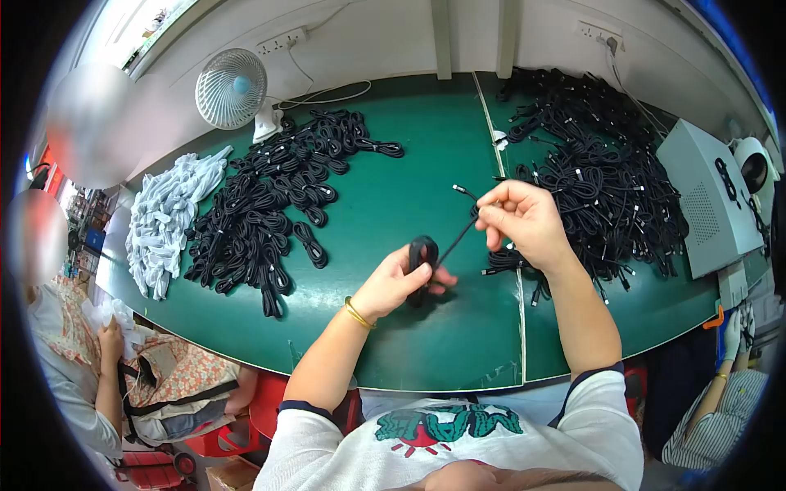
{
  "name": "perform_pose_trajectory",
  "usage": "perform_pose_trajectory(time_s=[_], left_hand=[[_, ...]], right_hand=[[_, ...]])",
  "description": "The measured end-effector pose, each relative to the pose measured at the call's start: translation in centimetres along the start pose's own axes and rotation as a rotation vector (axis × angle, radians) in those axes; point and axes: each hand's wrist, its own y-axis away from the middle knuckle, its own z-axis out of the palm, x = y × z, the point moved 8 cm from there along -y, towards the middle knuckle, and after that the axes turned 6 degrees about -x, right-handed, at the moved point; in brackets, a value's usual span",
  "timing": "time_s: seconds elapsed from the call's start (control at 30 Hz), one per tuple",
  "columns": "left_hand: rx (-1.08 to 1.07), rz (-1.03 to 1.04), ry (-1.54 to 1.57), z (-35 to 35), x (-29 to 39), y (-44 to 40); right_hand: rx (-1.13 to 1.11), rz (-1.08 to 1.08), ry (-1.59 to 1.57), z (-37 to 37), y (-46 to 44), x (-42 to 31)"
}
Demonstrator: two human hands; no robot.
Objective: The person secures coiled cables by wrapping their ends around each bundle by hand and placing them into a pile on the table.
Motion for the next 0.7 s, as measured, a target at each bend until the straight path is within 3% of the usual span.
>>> perform_pose_trajectory(time_s=[0.1, 0.13, 0.23, 0.3, 0.33, 0.37, 0.43, 0.5, 0.57, 0.63, 0.7], left_hand=[[-0.105, 0.107, -0.055, 0.1, 1.0, 0.0], [-0.027, 0.226, -0.108, 0.9, 2.7, 0.2], [0.058, 0.014, -0.119, 1.5, 2.7, 1.1], [0.088, 0.032, -0.317, 1.0, 2.4, 1.2], [0.146, 0.064, -0.379, 1.0, 2.9, 1.4], [0.199, 0.175, -0.642, 1.2, 4.2, 1.7], [0.204, 0.175, -0.73, 1.3, 4.6, 2.1], [0.17, 0.349, -0.79, 2.0, 6.2, 2.6], [0.145, 0.441, -0.803, 2.3, 6.5, 2.8], [0.163, 0.355, -0.699, 1.6, 6.9, 2.8], [0.203, 0.306, -0.167, -0.4, 5.0, 1.9]], right_hand=[[-0.153, 0.102, 0.007, 2.8, 0.5, 0.9], [-0.162, 0.126, -0.068, 3.6, 0.6, 1.5], [-0.178, 0.165, -0.159, 5.0, 0.8, 2.0], [-0.163, 0.188, 0.182, 4.2, 1.1, 1.4], [-0.176, 0.156, 0.242, 4.3, 1.2, 1.0], [-0.207, 0.101, 0.19, 4.7, 1.3, 0.9], [-0.227, 0.061, 0.214, 5.4, 1.5, 1.0], [-0.219, 0.074, 0.183, 5.9, 1.5, 1.2], [-0.216, 0.097, 0.133, 5.9, 1.4, 2.0], [-0.126, 0.104, -0.014, 6.2, 1.1, 2.9], [-0.136, 0.038, -0.047, 7.1, 0.7, 4.4]])
